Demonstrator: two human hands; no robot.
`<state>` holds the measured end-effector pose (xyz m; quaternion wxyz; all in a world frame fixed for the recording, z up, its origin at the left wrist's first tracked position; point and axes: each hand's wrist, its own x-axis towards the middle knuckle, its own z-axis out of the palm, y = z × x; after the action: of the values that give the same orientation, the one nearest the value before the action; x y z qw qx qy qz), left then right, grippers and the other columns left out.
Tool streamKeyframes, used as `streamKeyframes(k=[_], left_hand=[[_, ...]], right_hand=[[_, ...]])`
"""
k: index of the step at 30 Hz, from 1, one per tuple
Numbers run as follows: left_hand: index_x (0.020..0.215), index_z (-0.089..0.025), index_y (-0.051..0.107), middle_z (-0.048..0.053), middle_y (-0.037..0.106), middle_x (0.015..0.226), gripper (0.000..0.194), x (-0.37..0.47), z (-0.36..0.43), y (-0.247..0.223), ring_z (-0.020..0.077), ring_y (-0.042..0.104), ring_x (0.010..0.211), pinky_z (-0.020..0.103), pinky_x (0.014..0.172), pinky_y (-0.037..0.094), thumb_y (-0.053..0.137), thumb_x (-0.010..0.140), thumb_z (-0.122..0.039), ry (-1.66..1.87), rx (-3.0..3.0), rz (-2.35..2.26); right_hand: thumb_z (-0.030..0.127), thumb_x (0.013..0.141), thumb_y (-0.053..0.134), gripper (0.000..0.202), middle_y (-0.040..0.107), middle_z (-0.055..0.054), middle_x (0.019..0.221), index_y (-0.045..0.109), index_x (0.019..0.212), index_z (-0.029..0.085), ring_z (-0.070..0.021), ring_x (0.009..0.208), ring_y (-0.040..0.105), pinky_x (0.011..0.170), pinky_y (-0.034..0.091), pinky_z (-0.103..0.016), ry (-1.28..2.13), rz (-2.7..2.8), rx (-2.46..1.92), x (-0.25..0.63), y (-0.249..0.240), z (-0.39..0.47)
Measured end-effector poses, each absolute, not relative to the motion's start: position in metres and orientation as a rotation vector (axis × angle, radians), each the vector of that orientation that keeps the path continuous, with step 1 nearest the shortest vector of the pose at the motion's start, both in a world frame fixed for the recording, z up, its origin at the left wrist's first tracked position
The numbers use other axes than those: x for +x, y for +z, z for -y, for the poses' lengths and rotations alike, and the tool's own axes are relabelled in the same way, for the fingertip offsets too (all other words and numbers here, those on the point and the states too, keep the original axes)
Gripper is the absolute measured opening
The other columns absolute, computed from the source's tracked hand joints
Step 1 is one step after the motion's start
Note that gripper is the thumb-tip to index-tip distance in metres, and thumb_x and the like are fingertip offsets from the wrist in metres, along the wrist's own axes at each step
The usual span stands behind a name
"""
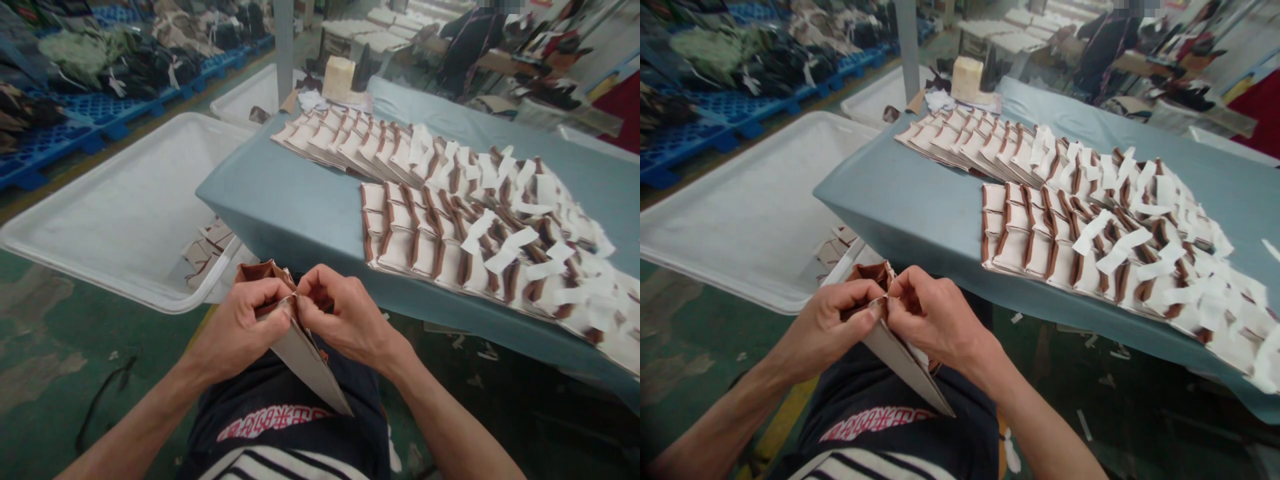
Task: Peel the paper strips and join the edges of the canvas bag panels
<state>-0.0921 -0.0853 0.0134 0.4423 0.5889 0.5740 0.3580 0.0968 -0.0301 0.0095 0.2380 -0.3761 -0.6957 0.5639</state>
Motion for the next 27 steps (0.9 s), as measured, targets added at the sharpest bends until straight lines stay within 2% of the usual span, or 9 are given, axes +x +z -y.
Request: streamKeyframes(k=[2, 4, 8, 13, 17, 22, 25, 27], left_hand=[[0.068, -0.018, 0.064, -0.004, 0.054, 0.061, 0.025, -0.09, 0.089, 0.011, 0.0124, 0.046, 0.058, 0.023, 0.054, 0.035, 0.057, 0.087, -0.034, 0.959, 1.483, -1.456], [0.067, -0.019, 0.064, -0.005, 0.054, 0.06, 0.025, -0.089, 0.092, 0.009, 0.0125, 0.046, 0.057, 0.024, 0.053, 0.036, 0.056, 0.087, -0.032, 1.024, 1.479, -1.424], [0.07, -0.018, 0.069, -0.003, 0.065, 0.065, 0.028, -0.089, 0.094, 0.005, 0.0144, 0.055, 0.062, 0.024, 0.059, 0.043, 0.057, 0.092, -0.032, 1.049, 1.459, -1.356], [0.078, -0.017, 0.076, 0.001, 0.072, 0.073, 0.032, -0.093, 0.098, 0.002, 0.0169, 0.061, 0.069, 0.026, 0.065, 0.047, 0.059, 0.096, -0.037, 0.985, 1.436, -1.33], [0.075, -0.016, 0.074, 0.0, 0.067, 0.07, 0.028, -0.095, 0.1, 0.002, 0.0157, 0.056, 0.066, 0.025, 0.063, 0.042, 0.062, 0.091, -0.036, 1.021, 1.367, -1.321], [0.071, -0.017, 0.066, -0.001, 0.059, 0.066, 0.026, -0.088, 0.107, 0.009, 0.0141, 0.05, 0.064, 0.026, 0.06, 0.038, 0.057, 0.085, -0.037, 1.042, 1.332, -1.347], [0.066, -0.02, 0.058, -0.001, 0.055, 0.063, 0.024, -0.087, 0.112, 0.009, 0.0139, 0.046, 0.06, 0.026, 0.056, 0.036, 0.053, 0.076, -0.041, 1.029, 1.298, -1.382], [0.066, -0.02, 0.057, 0.001, 0.056, 0.064, 0.024, -0.089, 0.113, 0.006, 0.0151, 0.049, 0.061, 0.026, 0.056, 0.038, 0.051, 0.072, -0.042, 1.028, 1.268, -1.411]], right_hand=[[0.029, 0.088, 0.063, 0.008, 0.06, 0.007, 0.069, 0.058, 0.087, 0.023, -0.0096, 0.058, 0.053, 0.055, 0.038, -0.022, 1.555, 1.841, -1.045, 0.092, 0.008, 0.036], [0.034, 0.087, 0.063, 0.013, 0.056, 0.008, 0.067, 0.054, 0.088, 0.024, -0.0097, 0.056, 0.05, 0.054, 0.037, -0.022, 1.707, 1.685, -1.028, 0.088, 0.007, 0.039], [0.039, 0.082, 0.067, 0.024, 0.05, 0.012, 0.061, 0.05, 0.092, 0.025, -0.01, 0.054, 0.048, 0.053, 0.036, -0.021, 1.935, 1.452, -1.029, 0.086, 0.004, 0.038], [0.04, 0.081, 0.069, 0.025, 0.057, 0.008, 0.066, 0.056, 0.094, 0.023, -0.0106, 0.058, 0.052, 0.057, 0.041, -0.023, 1.981, 1.518, -1.031, 0.095, 0.008, 0.034], [0.043, 0.086, 0.067, 0.025, 0.063, 0.004, 0.071, 0.062, 0.095, 0.021, -0.0123, 0.061, 0.056, 0.058, 0.043, -0.025, 1.828, 1.71, -1.098, 0.094, 0.018, 0.034], [0.039, 0.09, 0.064, 0.019, 0.063, 0.002, 0.065, 0.063, 0.082, 0.021, -0.0134, 0.06, 0.055, 0.055, 0.036, -0.025, 1.528, 2.02, -1.201, 0.09, 0.026, 0.039], [0.046, 0.096, 0.066, 0.027, 0.065, 0.001, 0.067, 0.066, 0.083, 0.022, -0.0148, 0.06, 0.058, 0.054, 0.041, -0.025, 1.617, 2.06, -1.168, 0.092, 0.019, 0.039], [0.053, 0.099, 0.067, 0.034, 0.069, 0.0, 0.071, 0.068, 0.086, 0.021, -0.0161, 0.063, 0.064, 0.056, 0.046, -0.025, 1.712, 2.059, -1.103, 0.092, 0.013, 0.037]])
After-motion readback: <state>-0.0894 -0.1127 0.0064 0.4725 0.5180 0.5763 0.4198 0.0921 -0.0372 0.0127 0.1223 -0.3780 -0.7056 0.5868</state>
